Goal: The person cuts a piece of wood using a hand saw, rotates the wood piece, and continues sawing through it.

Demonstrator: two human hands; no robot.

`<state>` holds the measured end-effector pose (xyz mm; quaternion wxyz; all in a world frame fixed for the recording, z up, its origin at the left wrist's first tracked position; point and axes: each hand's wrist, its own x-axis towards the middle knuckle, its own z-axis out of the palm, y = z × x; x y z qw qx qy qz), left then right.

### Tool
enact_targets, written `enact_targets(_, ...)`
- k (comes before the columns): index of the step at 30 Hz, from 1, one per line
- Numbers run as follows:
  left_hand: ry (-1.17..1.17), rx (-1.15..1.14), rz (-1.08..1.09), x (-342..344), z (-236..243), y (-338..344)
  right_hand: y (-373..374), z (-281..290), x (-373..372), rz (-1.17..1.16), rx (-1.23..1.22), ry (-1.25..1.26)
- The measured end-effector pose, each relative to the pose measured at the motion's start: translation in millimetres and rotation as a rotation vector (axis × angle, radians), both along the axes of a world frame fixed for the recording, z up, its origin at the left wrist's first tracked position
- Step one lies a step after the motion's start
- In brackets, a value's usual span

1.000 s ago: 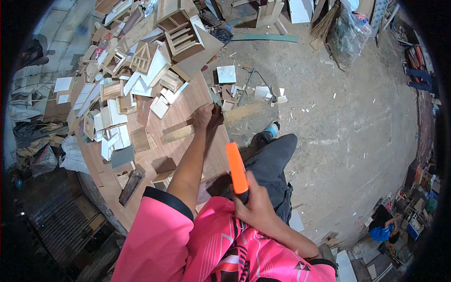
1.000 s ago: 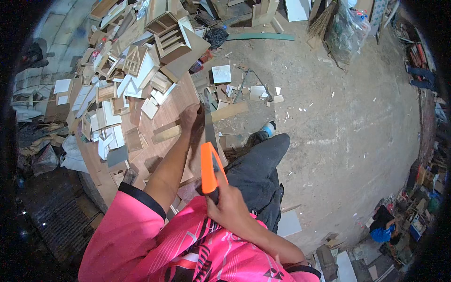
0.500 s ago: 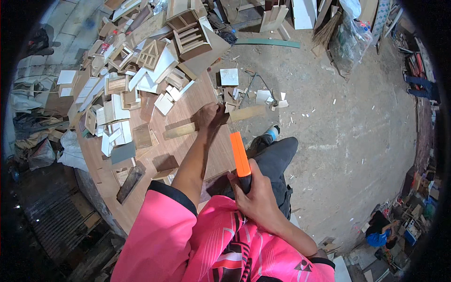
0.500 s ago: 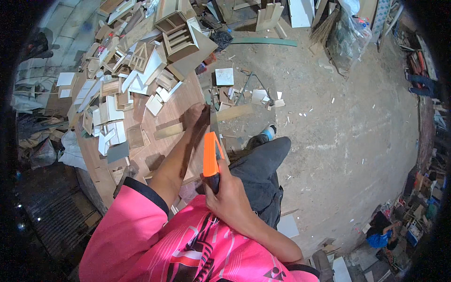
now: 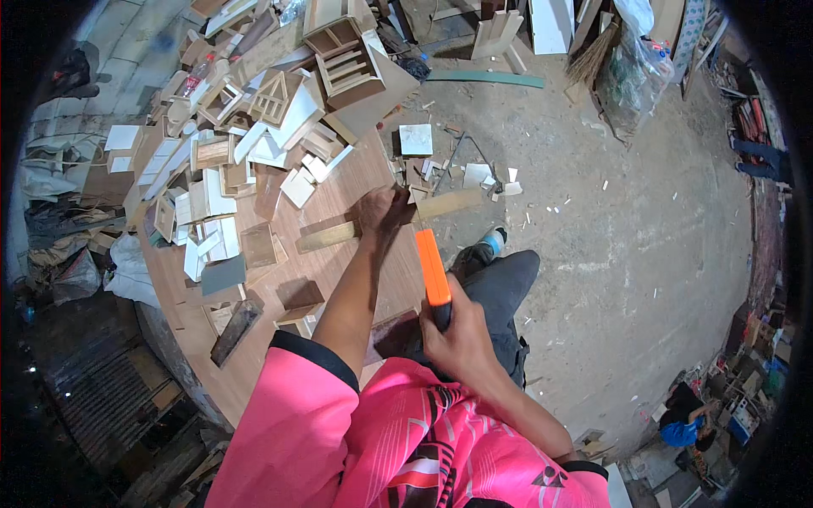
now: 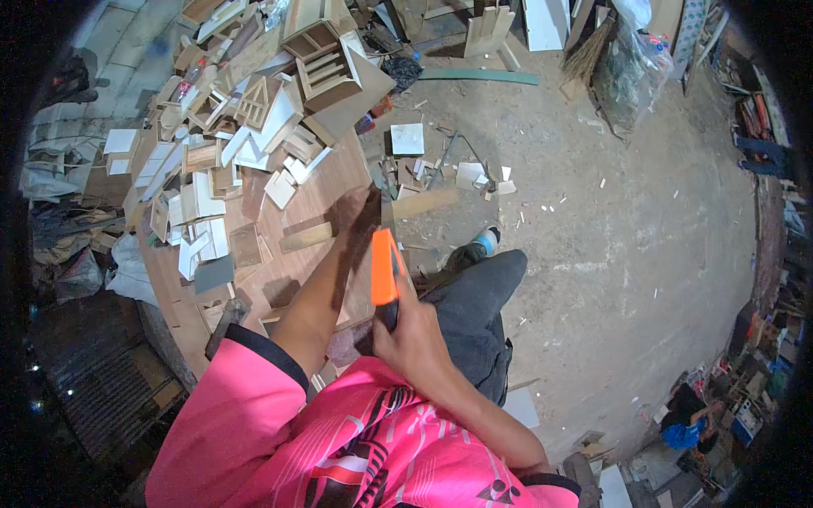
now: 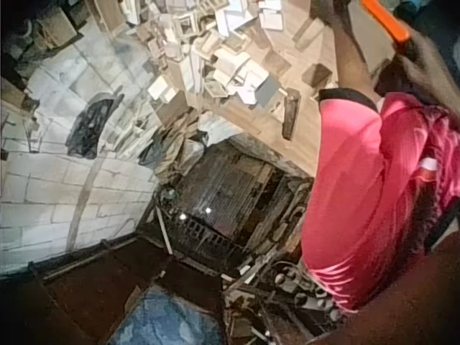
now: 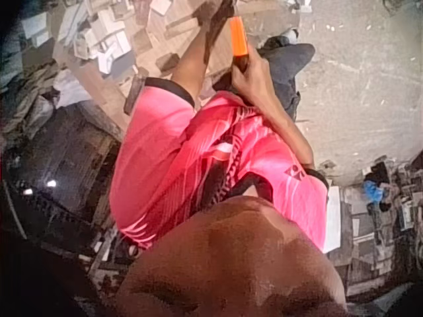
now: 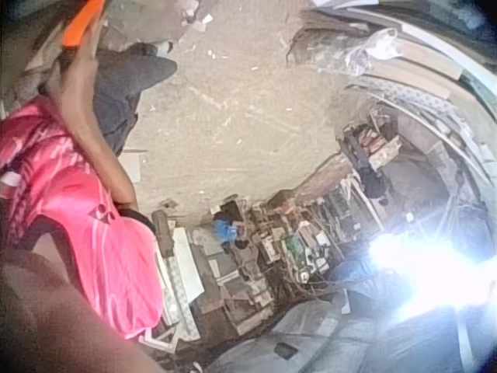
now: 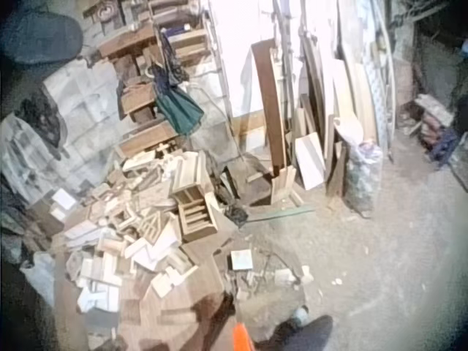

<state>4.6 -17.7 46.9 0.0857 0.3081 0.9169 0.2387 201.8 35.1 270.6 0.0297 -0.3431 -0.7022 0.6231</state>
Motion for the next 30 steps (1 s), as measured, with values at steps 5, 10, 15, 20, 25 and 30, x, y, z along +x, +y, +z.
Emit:
enact_targets(5, 0.01, 0.002, -0.055, -10, -29, -5, 3, -48, 2, -0.008, 0.071, 0.083)
enact_targets(10, -0.013, 0.042, -0.041, 1, -7, 3, 2, -35, -5, -0.024, 0.043, 0.03)
enact_targets(15, -0.01, 0.024, -0.033, -8, -50, -5, 0, -39, 11, 0.014, 0.033, 0.053)
enact_targets(20, 0.094, -0.107, 0.158, -2, -26, 1, -7, -38, -6, 0.033, 0.021, 0.044)
enact_targets(25, 0.02, -0.157, -0.05, -15, -37, -15, 8, -14, 7, 0.02, -0.043, -0.066)
enact_targets(30, 0.02, -0.046, -0.004, -5, -15, 4, 6, -11, -8, -0.026, -0.053, 0.006)
